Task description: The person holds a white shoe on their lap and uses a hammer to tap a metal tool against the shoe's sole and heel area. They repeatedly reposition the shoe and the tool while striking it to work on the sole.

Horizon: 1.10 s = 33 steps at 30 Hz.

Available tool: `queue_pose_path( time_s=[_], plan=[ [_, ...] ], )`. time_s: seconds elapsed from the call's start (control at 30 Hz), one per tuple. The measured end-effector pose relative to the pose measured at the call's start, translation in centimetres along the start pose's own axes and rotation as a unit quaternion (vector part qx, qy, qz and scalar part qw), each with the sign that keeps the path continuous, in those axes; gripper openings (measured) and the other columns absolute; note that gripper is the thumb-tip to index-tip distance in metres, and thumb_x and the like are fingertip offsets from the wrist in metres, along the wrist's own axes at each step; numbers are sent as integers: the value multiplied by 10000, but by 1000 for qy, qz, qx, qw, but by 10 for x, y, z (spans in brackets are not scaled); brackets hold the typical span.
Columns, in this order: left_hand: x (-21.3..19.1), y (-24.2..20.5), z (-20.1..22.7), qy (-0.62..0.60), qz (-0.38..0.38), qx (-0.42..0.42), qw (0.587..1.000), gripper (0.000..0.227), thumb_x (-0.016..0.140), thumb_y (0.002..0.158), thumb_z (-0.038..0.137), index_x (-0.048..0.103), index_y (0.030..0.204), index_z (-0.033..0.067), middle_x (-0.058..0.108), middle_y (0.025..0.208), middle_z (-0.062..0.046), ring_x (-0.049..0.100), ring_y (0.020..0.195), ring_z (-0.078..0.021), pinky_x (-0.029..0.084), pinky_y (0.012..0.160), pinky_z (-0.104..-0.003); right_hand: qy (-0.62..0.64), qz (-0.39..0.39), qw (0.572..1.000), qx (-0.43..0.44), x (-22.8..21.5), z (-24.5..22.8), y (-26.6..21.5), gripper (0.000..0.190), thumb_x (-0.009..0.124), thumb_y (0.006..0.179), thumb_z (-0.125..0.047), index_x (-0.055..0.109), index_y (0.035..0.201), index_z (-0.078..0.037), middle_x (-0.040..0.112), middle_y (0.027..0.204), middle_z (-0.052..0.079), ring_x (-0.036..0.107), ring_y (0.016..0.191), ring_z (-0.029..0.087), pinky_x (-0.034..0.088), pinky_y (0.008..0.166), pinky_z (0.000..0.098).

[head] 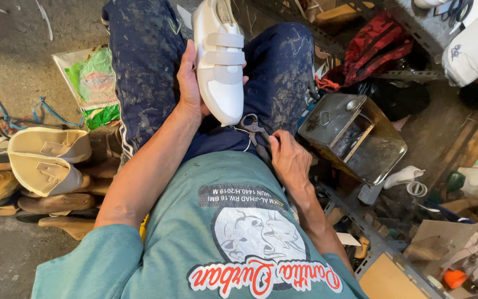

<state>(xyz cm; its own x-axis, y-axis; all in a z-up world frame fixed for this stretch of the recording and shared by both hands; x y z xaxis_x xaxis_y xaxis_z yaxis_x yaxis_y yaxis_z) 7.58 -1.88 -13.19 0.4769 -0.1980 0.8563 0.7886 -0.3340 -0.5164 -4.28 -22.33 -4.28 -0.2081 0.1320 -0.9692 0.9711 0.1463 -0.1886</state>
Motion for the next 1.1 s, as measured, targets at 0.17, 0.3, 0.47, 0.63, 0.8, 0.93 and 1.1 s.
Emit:
queue_pose_path(
  time_s=[0.17,0.3,0.47,0.63,0.8,0.93,1.1],
  plan=[
    [4,-6,4,-15,6,-6,1000,806,617,783,624,634,1297,3,727,1066,-246,723,963,-389,615,816,-579,-3,-50,999,-1,13,2,-7,321,549,1027,-439,587,1123,-135,710,964,87,677,799,364,501,581,497],
    [-4,-3,5,-60,-9,-11,998,797,627,785,624,658,1260,-15,732,1081,-242,722,999,-400,597,877,-613,92,-131,985,64,12,17,1,342,557,1007,-424,616,1208,-153,762,1024,144,727,966,369,524,744,517],
    [-6,-4,7,-65,-46,-21,997,786,643,808,614,641,1309,8,718,1182,-192,714,1055,-378,585,930,-610,486,-88,856,155,1,50,-8,259,546,1034,-293,634,1118,-64,624,809,40,560,667,144,465,621,286],
    [16,-26,-3,-81,-80,-56,992,722,579,923,522,579,1388,-30,663,1321,-196,687,1122,-372,540,1021,-640,872,-254,408,88,-24,-14,-10,640,774,964,-453,465,1394,-92,457,1473,306,668,1121,432,633,837,454],
    [73,-128,-42,-74,-68,-240,965,1033,350,930,731,-27,1618,58,245,1649,-242,526,1292,-516,587,857,-629,615,-181,734,224,-14,-6,3,424,442,1040,-335,562,1265,4,594,725,95,552,573,162,456,530,277],
    [78,-108,40,362,-22,147,920,696,569,981,460,451,1491,2,670,1132,-197,714,750,-246,534,503,-244,656,-183,706,195,-35,-8,10,870,369,899,-732,565,1345,-11,535,739,17,448,587,83,337,506,225],
    [103,-27,71,697,3,187,692,645,642,1011,193,292,1536,58,477,1523,-258,500,1416,-383,389,1188,-515,878,-266,375,133,-32,-12,12,561,760,964,-395,509,1306,-28,574,1355,341,688,1095,454,648,781,469]
  ],
)
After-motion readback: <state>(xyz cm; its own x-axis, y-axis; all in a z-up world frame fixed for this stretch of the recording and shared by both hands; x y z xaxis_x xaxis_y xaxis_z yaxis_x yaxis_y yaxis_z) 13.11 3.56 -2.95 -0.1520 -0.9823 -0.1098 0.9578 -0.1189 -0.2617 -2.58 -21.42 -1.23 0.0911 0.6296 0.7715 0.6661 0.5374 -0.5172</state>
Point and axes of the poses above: each hand's wrist, its own y-axis towards the middle knuckle, its own x-axis out of the palm, z = x × y, the point moved 8 cm from there along y, towards the middle knuckle
